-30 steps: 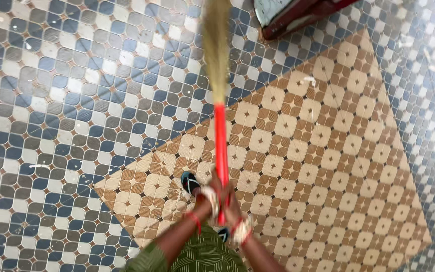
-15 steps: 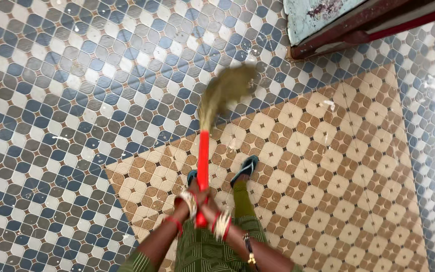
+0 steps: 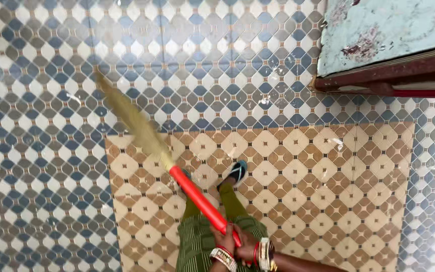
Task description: The person sweeps debris from a tiled indoor floor into a pile using a handheld broom.
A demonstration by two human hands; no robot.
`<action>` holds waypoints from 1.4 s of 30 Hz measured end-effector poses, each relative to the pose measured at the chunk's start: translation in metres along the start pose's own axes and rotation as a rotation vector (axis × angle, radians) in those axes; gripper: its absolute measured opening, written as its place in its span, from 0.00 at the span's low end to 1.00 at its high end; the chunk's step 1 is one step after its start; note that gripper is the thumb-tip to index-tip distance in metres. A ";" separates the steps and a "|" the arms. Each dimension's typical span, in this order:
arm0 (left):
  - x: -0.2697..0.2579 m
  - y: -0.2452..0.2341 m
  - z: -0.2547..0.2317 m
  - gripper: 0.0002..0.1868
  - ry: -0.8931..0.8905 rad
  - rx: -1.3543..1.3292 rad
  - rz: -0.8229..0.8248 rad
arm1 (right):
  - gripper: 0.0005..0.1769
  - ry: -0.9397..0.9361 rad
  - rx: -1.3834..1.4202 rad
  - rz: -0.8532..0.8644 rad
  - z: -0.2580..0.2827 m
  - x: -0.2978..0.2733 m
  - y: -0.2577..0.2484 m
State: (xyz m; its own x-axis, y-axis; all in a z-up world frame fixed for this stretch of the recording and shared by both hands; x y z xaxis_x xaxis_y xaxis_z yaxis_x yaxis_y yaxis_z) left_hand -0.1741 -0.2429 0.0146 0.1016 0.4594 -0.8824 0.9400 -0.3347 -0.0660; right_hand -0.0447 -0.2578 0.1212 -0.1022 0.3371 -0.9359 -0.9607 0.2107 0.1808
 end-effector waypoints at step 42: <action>0.148 0.178 -0.045 0.23 -0.222 -0.358 -0.036 | 0.35 0.085 -0.314 -0.144 0.037 0.131 -0.168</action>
State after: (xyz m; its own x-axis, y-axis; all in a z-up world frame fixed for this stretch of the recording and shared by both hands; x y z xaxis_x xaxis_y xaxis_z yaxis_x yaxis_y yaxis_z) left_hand 0.0228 -0.1970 -0.1070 0.0308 0.2641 -0.9640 0.9995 0.0037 0.0330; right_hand 0.1132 -0.2152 -0.0202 0.0316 0.2439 -0.9693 -0.9980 -0.0462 -0.0442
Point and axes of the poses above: each hand's wrist, its own x-axis towards the middle knuckle, its own y-axis out of the palm, z = x × y, the point moved 1 cm from there along x, towards the middle knuckle
